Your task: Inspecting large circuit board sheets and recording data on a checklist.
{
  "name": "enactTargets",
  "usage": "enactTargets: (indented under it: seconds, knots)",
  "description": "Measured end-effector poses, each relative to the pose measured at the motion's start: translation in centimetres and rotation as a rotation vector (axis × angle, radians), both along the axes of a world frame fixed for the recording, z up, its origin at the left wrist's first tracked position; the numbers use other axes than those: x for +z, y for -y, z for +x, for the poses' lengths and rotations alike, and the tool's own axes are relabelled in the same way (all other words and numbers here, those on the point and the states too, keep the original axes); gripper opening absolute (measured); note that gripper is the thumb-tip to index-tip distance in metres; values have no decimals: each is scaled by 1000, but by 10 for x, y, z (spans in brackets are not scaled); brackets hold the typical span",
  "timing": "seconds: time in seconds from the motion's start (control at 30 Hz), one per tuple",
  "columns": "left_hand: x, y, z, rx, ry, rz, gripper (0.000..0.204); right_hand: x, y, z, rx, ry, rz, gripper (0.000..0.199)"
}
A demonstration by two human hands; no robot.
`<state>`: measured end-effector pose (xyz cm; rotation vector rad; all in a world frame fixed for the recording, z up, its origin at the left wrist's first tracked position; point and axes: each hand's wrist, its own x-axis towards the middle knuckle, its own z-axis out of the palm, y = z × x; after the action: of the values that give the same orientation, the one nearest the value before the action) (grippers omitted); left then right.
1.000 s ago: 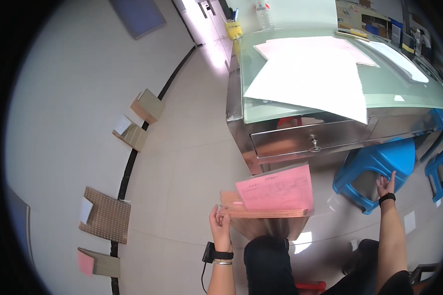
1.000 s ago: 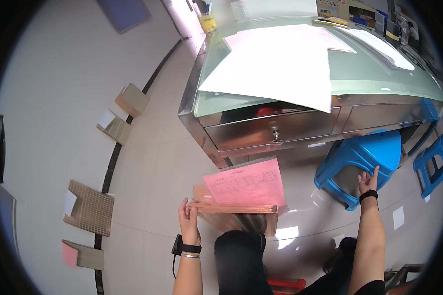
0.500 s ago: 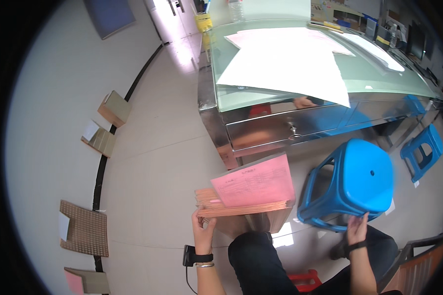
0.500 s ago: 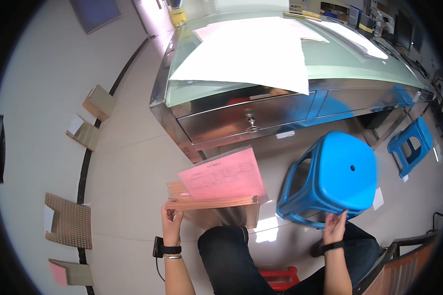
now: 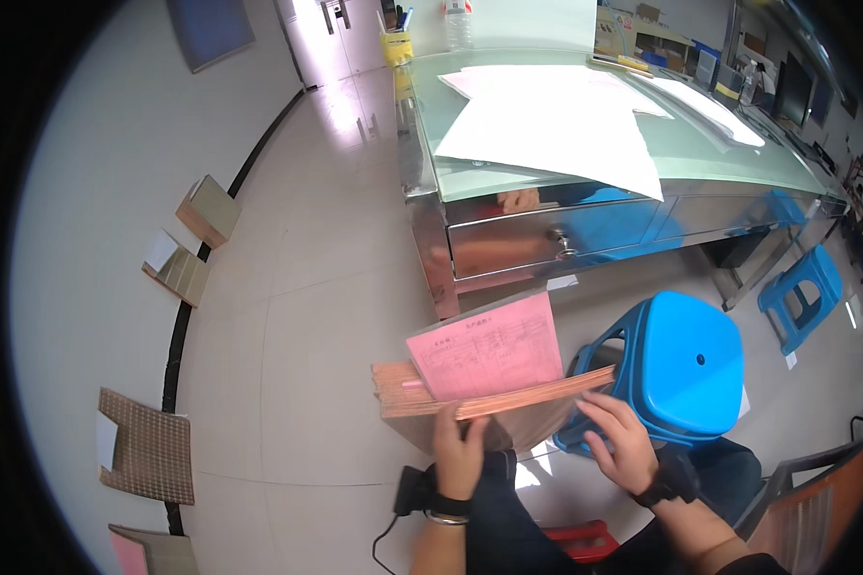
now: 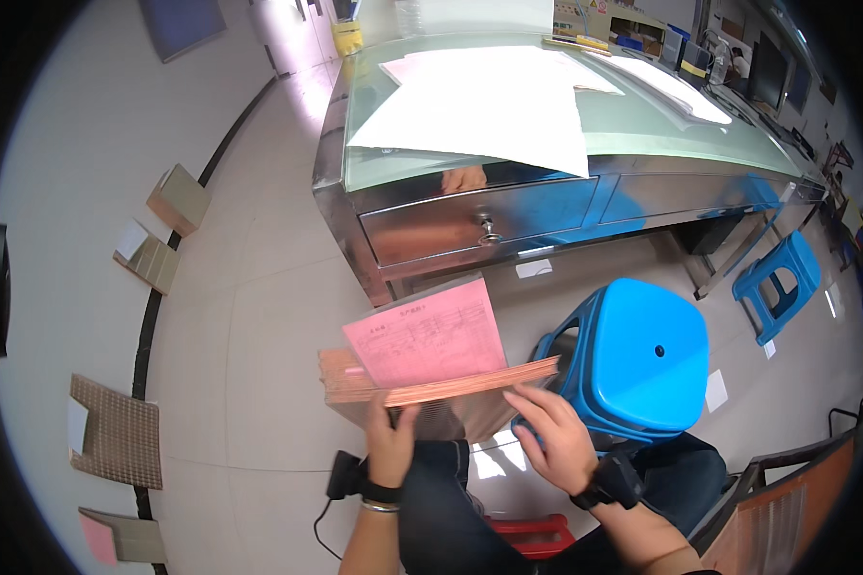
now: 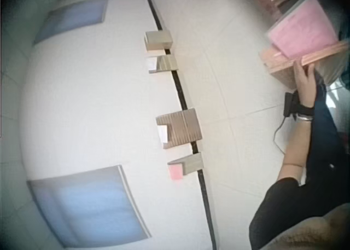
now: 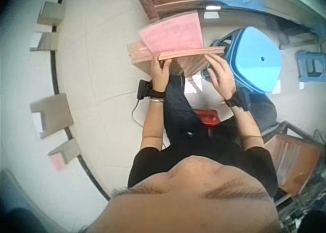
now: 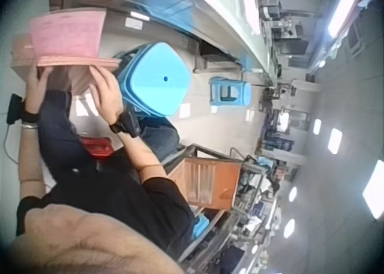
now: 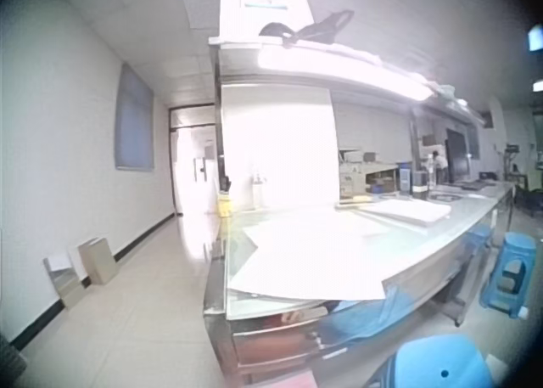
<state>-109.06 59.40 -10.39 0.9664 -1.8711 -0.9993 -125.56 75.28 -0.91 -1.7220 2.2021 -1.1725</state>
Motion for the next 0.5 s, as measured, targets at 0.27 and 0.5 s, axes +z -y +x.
enactTargets:
  seconds: [0.27, 0.5]
  knots:
    - [31, -58, -48, -357, -101, 109, 30, -44, 47, -27, 18, -261, -155, 21]
    - [-11, -6, 22, -353, -11, 388, 33, -57, 23, -32, -15, -99, -290, 36]
